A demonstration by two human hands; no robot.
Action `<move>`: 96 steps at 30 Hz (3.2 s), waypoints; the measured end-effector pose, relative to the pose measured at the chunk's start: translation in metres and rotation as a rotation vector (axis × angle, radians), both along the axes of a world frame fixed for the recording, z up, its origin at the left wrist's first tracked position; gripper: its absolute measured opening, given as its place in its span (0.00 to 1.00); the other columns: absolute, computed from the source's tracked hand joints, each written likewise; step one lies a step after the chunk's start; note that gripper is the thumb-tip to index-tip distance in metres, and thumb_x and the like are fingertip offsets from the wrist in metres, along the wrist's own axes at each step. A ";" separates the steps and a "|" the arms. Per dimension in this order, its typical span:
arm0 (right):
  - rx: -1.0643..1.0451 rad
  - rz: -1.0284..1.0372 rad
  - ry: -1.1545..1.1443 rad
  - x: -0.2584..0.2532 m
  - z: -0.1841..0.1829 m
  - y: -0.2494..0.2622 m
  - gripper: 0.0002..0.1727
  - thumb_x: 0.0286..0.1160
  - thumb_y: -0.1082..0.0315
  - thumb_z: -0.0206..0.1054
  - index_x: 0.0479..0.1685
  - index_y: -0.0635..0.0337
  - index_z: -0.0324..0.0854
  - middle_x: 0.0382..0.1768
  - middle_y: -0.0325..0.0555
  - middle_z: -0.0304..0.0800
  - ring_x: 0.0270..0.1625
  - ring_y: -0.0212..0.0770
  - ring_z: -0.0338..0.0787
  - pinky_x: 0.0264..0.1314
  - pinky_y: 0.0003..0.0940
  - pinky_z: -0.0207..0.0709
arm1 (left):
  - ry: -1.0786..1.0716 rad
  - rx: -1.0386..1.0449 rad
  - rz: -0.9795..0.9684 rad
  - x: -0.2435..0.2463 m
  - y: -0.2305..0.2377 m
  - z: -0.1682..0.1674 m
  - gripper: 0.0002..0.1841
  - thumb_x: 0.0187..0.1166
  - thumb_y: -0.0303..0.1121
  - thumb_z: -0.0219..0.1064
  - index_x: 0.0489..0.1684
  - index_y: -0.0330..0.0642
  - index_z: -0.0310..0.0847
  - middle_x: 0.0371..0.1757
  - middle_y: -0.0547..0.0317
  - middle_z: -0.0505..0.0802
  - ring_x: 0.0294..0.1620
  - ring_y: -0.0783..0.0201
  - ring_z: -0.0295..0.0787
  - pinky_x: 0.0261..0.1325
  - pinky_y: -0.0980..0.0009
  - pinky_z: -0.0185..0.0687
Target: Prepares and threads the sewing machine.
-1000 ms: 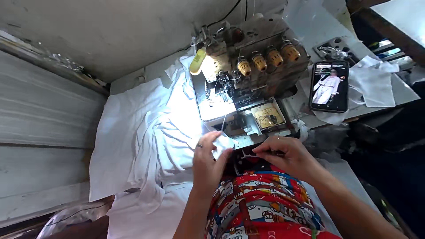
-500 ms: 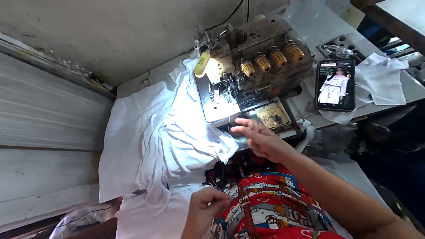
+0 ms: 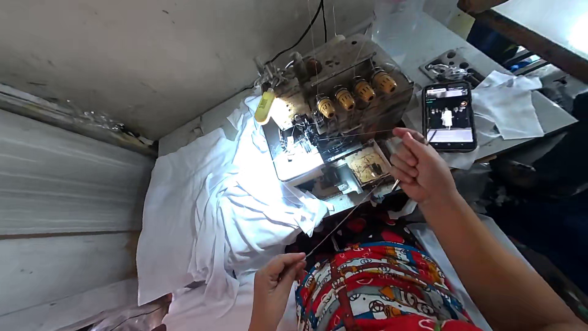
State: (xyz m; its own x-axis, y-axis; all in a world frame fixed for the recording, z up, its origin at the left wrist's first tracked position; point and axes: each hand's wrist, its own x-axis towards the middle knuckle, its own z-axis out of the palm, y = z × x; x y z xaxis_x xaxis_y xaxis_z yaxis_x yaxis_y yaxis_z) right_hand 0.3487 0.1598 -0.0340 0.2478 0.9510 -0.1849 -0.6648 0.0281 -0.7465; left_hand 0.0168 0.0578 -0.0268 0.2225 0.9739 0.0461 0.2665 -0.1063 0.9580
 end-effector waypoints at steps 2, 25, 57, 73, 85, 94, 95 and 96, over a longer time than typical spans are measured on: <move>0.049 -0.058 -0.108 -0.003 -0.001 -0.014 0.19 0.95 0.62 0.40 0.52 0.45 0.80 0.10 0.22 0.65 0.09 0.18 0.60 0.12 0.13 0.59 | 0.040 0.133 -0.017 0.012 0.013 0.001 0.07 0.83 0.33 0.67 0.49 0.48 0.91 0.42 0.70 0.96 0.40 0.78 0.93 0.47 0.80 0.91; 0.613 0.101 -0.419 0.002 -0.006 -0.062 0.17 0.92 0.50 0.51 0.59 0.37 0.87 0.54 0.27 0.95 0.62 0.31 0.91 0.73 0.33 0.82 | -0.710 -0.442 -0.720 0.176 0.035 0.031 0.15 0.89 0.50 0.56 0.37 0.55 0.81 0.30 0.80 0.84 0.35 0.85 0.80 0.42 0.84 0.75; 0.650 0.093 -0.485 0.016 0.006 -0.081 0.18 0.93 0.51 0.50 0.47 0.43 0.86 0.78 0.35 0.81 0.91 0.45 0.62 0.96 0.45 0.48 | 0.089 0.368 -0.221 0.097 0.105 0.032 0.13 0.88 0.34 0.60 0.62 0.40 0.85 0.66 0.63 0.88 0.46 0.83 0.88 0.48 0.83 0.86; 0.332 0.223 -1.114 0.027 -0.009 -0.085 0.16 0.90 0.60 0.53 0.52 0.56 0.86 0.33 0.37 0.90 0.33 0.25 0.86 0.36 0.23 0.82 | 0.583 0.737 -0.564 0.137 0.103 0.053 0.11 0.86 0.32 0.58 0.45 0.41 0.89 0.36 0.56 0.95 0.43 0.62 0.92 0.54 0.71 0.83; 0.570 0.382 -0.276 0.023 -0.005 -0.074 0.14 0.93 0.54 0.52 0.50 0.43 0.84 0.67 0.27 0.86 0.54 0.18 0.86 0.53 0.16 0.80 | 0.525 0.737 -0.470 0.147 0.092 0.031 0.13 0.78 0.30 0.60 0.42 0.49 0.95 0.23 0.58 0.87 0.29 0.62 0.84 0.37 0.70 0.77; 0.503 0.274 -0.091 0.008 -0.010 -0.070 0.08 0.90 0.59 0.57 0.48 0.41 0.82 0.36 0.25 0.91 0.49 0.28 0.92 0.74 0.38 0.81 | 0.576 0.730 -0.399 0.142 0.088 0.020 0.12 0.78 0.31 0.62 0.29 0.49 0.93 0.20 0.59 0.85 0.27 0.63 0.84 0.34 0.71 0.77; 0.484 0.262 -0.069 0.008 -0.009 -0.070 0.07 0.90 0.60 0.58 0.47 0.41 0.82 0.33 0.24 0.89 0.45 0.26 0.92 0.72 0.38 0.82 | 0.570 0.731 -0.419 0.142 0.088 0.019 0.13 0.78 0.31 0.61 0.28 0.49 0.93 0.19 0.60 0.84 0.26 0.63 0.83 0.33 0.71 0.76; 0.464 0.261 -0.046 0.007 -0.008 -0.070 0.07 0.89 0.60 0.58 0.46 0.41 0.82 0.30 0.23 0.86 0.40 0.25 0.90 0.67 0.36 0.84 | 0.564 0.735 -0.444 0.142 0.088 0.018 0.13 0.79 0.31 0.60 0.28 0.49 0.92 0.19 0.60 0.83 0.26 0.63 0.82 0.33 0.71 0.75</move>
State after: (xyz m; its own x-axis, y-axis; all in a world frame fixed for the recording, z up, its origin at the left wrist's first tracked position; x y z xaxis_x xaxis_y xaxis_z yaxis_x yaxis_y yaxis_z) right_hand 0.3558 0.0899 -0.0421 -0.0105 0.9613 0.2752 -0.6604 0.2000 -0.7238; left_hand 0.1588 0.1460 -0.0086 0.7294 0.5721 0.3751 0.4517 -0.8146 0.3639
